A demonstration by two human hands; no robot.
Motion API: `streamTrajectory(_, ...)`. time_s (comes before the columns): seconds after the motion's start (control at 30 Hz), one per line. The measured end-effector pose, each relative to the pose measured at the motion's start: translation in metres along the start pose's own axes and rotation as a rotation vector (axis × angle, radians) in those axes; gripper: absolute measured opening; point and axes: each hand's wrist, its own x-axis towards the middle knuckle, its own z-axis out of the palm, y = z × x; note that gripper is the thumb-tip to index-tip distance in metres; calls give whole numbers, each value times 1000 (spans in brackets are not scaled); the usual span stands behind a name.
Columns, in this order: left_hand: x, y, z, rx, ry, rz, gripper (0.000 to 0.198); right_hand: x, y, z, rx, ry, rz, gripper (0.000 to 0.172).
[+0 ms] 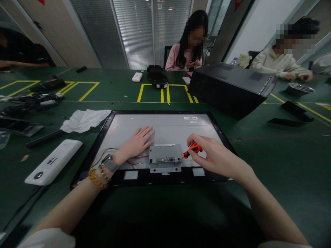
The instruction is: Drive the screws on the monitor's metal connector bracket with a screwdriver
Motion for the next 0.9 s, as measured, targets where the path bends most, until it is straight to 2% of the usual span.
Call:
streamTrajectory(0.17,0,-1,1,12,-1,7,57,2,0,2,-42,-15,67,22)
streamTrajectory(0.4,0,-2,3,13,8,12,57,1,3,3,-8,-4,15,11)
streamTrajectory(0.63,0,0,-1,25,-19,-2,57,1,3,3,-5,1,18,9)
streamTrajectory(0.8,0,0,-1,17,-19,0,58,2,3,4,-10,-10,44,22)
streamTrajectory(0.9,0,-1,1,16,-11,4,58,2,3,4,-11,-7,49,22)
